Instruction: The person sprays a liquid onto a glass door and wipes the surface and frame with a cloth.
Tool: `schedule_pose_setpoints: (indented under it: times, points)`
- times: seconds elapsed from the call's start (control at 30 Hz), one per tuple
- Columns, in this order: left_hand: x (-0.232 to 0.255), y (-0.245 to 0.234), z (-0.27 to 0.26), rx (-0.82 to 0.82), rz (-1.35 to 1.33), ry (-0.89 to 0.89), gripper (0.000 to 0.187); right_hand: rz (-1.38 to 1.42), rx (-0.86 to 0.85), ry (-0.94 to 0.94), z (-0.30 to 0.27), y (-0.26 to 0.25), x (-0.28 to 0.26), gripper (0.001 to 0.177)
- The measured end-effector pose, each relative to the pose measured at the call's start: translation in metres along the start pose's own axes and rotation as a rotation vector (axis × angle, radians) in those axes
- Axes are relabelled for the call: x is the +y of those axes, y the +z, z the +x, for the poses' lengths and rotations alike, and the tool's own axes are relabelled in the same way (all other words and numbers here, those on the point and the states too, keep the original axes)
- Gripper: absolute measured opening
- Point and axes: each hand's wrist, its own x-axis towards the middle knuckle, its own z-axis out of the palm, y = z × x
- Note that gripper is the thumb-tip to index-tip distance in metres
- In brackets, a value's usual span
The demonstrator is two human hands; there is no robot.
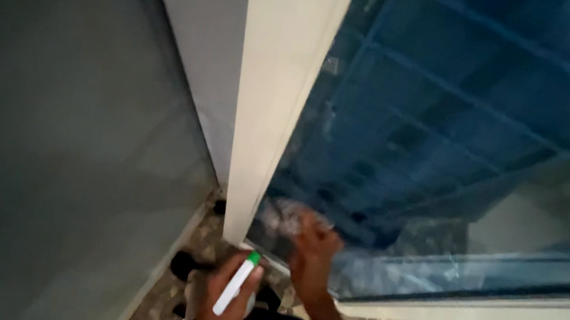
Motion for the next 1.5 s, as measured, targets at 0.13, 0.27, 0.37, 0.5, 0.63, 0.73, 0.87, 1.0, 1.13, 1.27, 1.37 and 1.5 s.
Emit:
schedule_pose_setpoints:
  times: [0.13,0.27,0.37,0.5,0.63,0.73,0.87,1.0,1.13,1.27,1.37,1.5]
  points:
    - [-0.019,0.009,-0.001,0.003,-0.032,0.117,0.029,0.406,-0.083,0.076,-0.017,-0.019,-0.014,0.03]
    - [-0.019,0.017,-0.005,-0.028,0.181,0.096,0.035,0.551,-0.339,0.619,-0.006,-0.059,-0.032,0.028]
    - [-0.013,0.023,-0.004,-0.007,0.43,0.506,0.035,0.75,-0.362,0.869,0.003,-0.069,-0.047,0.025]
    - [-0.007,0.031,-0.003,-0.078,0.272,0.416,0.04,1.044,-0.355,0.741,-0.006,-0.072,-0.047,0.027]
    - [-0.005,0.036,-0.01,-0.134,0.124,0.293,0.043,1.275,-0.505,0.627,-0.007,-0.091,-0.04,0.055]
    - [-0.007,0.039,-0.008,-0.2,0.13,0.189,0.045,1.192,-0.708,0.604,-0.006,-0.107,-0.047,0.083]
    - [-0.015,0.051,-0.009,-0.215,0.16,0.259,0.046,0.971,-0.729,0.545,-0.01,-0.111,-0.06,0.091]
    - [-0.021,0.057,-0.01,-0.227,0.187,0.357,0.041,0.844,-0.75,0.659,-0.016,-0.108,-0.056,0.092]
    - [-0.012,0.064,-0.012,-0.399,-0.102,0.084,0.062,1.012,-0.531,0.567,-0.043,-0.088,-0.049,0.081]
    - [0.012,0.067,-0.016,-0.377,0.11,0.169,0.079,0.94,-0.297,0.57,-0.057,-0.066,-0.033,0.085]
    - [0.021,0.065,-0.018,-0.381,0.202,0.274,0.076,0.823,-0.289,0.662,-0.057,-0.068,-0.012,0.083]
    - [0.028,0.052,-0.022,-0.401,0.167,0.211,0.069,0.948,-0.19,0.522,-0.044,-0.082,-0.004,0.083]
